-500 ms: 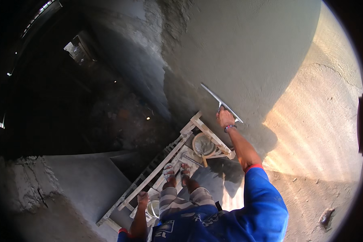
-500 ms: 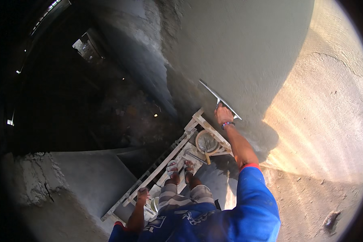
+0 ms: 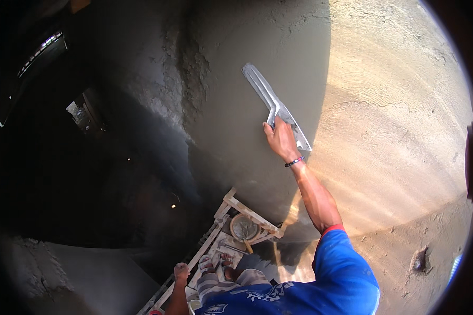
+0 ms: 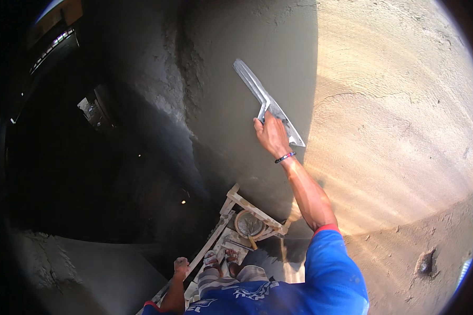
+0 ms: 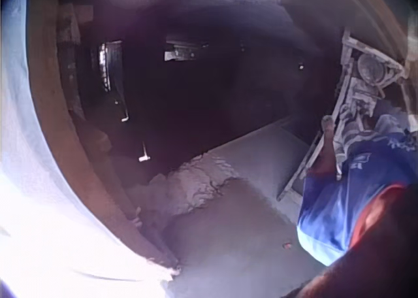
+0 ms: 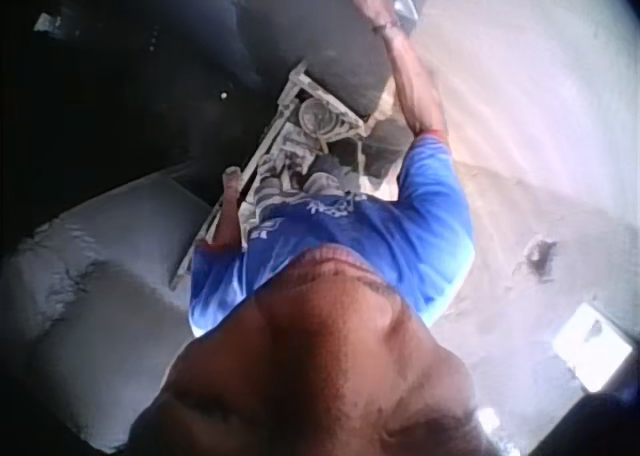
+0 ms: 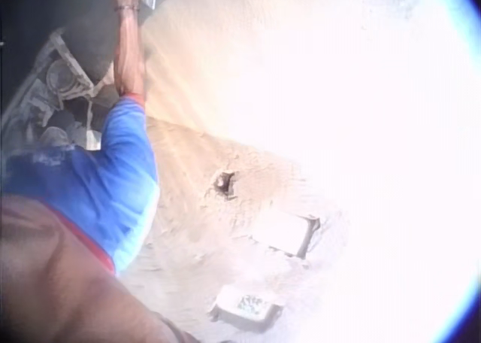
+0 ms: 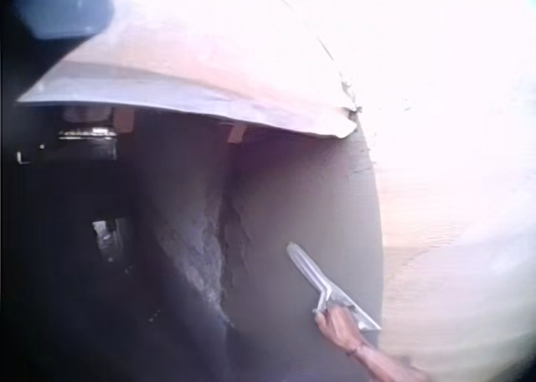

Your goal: The person applies wet plaster to a concrete wall using a trowel and a hawk, repeatedly smoothing the mixture over the surface and refilling the hawk from a bucket.

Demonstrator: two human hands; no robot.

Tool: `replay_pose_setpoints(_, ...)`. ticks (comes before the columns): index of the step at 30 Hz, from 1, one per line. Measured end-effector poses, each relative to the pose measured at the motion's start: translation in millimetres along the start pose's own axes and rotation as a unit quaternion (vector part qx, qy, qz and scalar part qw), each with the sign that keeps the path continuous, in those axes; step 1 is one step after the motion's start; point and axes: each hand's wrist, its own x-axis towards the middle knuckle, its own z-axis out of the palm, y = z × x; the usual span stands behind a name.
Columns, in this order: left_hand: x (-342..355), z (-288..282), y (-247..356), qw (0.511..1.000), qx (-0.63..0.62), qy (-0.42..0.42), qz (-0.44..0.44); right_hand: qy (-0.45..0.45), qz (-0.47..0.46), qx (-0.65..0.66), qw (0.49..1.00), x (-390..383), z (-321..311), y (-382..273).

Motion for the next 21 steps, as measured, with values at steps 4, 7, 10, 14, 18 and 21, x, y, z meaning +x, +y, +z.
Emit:
replay_pose_setpoints(4,-13.5,12.1,21.4,1.0,0.006,-0.016,0.001,0.111,-0.04,0.06,0.991,14.2,-80.2,-20.2)
replay_pose_setpoints(7,-10.5,13.8,21.8,0.998,0.047,-0.048,-0.021,0.201,-0.041,0.208,0.956,18.2,-138.1,-22.9)
replay_pose_setpoints(10,-5.8,11.8,16.8,0.997,0.053,-0.06,-0.007,0.164,0.022,0.39,0.906,-8.8,-199.4,-17.9)
replay_pose_setpoints(14,-14.9,11.6,21.5,0.999,0.029,-0.041,0.003,0.241,0.028,0.409,0.88,-50.2,-238.4,21.3)
replay_pose_setpoints(18,-10.4,-1.4,13.7,0.997,0.056,-0.059,-0.002,0.302,0.014,0.382,0.873,-89.5,-261.7,52.0)
replay_pose_setpoints(21,-1.6,-11.9,9.6,0.998,0.044,-0.05,-0.004,0.321,0.019,0.306,0.896,-109.0,-266.0,54.5)
